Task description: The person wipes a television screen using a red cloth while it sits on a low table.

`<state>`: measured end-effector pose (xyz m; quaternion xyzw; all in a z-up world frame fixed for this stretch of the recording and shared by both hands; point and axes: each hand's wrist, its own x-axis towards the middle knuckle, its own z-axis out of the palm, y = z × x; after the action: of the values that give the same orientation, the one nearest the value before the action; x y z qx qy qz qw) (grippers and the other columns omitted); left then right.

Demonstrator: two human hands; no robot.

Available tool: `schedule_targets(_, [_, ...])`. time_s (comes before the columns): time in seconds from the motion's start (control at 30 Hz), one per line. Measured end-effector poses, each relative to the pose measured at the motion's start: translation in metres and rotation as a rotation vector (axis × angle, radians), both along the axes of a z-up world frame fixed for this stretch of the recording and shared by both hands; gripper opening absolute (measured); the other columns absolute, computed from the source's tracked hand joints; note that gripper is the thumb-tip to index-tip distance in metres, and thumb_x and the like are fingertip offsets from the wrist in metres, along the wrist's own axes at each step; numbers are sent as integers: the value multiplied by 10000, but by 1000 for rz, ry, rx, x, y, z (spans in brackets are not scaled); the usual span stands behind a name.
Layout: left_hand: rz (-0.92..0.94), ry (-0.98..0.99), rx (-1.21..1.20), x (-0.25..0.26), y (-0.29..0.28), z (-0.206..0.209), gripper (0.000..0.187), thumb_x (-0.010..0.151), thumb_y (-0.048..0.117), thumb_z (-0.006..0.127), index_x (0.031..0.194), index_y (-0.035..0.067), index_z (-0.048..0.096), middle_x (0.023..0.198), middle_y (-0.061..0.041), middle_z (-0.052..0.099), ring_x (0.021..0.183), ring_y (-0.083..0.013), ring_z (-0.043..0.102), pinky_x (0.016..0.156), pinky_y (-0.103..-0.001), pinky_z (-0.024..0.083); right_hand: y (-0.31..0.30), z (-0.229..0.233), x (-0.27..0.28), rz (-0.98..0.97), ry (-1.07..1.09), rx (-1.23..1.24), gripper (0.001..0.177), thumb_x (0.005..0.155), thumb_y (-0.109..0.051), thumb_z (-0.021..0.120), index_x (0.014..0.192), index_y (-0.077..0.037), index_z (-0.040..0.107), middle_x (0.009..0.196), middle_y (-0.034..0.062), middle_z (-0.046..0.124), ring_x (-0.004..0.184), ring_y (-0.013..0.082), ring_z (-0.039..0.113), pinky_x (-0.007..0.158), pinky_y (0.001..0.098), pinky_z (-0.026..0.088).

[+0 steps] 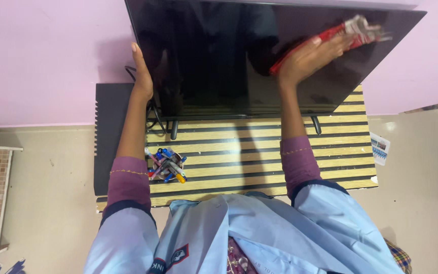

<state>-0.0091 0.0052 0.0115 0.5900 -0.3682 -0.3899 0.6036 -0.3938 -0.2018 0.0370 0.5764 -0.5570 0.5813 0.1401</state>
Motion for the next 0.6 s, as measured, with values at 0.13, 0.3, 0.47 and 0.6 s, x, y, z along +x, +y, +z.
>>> schedule_targets(0.13, [11,-7,37,1,6,-2,1227,819,930,79,1627,43,-176,1722,-182,-167,1592,-320,-122,1276,-489,43,40,32,47,149,300,28,606,1180,-345,338,1676,-71,122,1759,122,103,1623,282,87,1360,463,64])
schedule_targets(0.3, [43,7,-24,2,-1,-15,1179,892,900,105,1635,20,-143,1736,-192,-162,1617,-302,-122,1312,-461,23,35,-75,-71,-195,-121,221,565,1164,-360,324,1609,-14,285,1697,199,311,1590,314,300,1370,468,209])
schedule_targets(0.47, [56,15,-62,7,-5,-22,1163,906,890,120,1644,20,-108,1750,-186,-130,1629,-295,-91,1318,-453,15,32,-128,-93,-302,-439,400,642,1146,-304,262,1594,141,143,1656,357,177,1561,432,261,1301,487,291])
schedule_targets(0.6, [72,-4,-1,3,-4,-16,1188,865,908,100,1638,35,-128,1734,-185,-144,1608,-304,-110,1288,-463,27,110,-108,65,77,-105,258,666,1144,-264,305,1631,105,40,1720,333,55,1621,423,23,1325,624,-21])
